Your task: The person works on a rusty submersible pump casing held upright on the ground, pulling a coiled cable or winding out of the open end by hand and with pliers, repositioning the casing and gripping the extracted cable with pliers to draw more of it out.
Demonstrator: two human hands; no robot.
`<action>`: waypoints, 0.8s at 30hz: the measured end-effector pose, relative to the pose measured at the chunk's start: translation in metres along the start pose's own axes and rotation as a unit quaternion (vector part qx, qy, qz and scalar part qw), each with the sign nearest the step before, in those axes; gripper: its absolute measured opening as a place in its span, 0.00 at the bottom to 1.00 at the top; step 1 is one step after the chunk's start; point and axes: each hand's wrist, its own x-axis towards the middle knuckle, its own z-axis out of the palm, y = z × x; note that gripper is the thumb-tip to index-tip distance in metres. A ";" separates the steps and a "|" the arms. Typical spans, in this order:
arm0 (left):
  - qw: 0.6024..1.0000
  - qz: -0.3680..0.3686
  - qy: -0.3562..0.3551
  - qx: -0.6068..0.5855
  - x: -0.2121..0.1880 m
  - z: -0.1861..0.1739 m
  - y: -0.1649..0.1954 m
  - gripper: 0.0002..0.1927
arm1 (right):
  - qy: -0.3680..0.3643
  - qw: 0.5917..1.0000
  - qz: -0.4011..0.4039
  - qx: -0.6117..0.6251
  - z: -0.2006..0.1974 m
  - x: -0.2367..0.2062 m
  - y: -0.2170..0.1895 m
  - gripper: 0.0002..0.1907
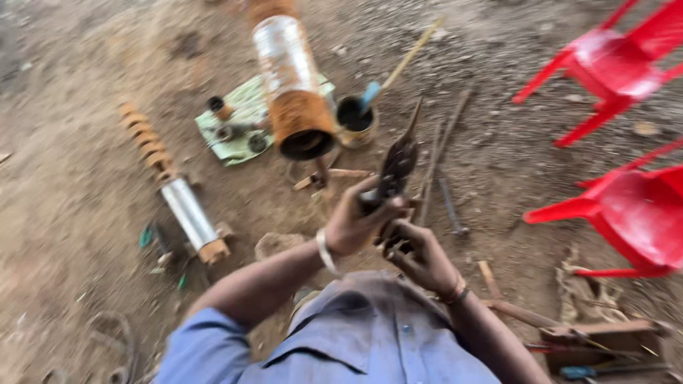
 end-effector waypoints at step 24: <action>0.988 -0.118 0.058 -0.079 -0.131 -0.092 -0.041 0.22 | 0.159 0.950 0.233 0.132 0.173 0.001 -0.003 0.17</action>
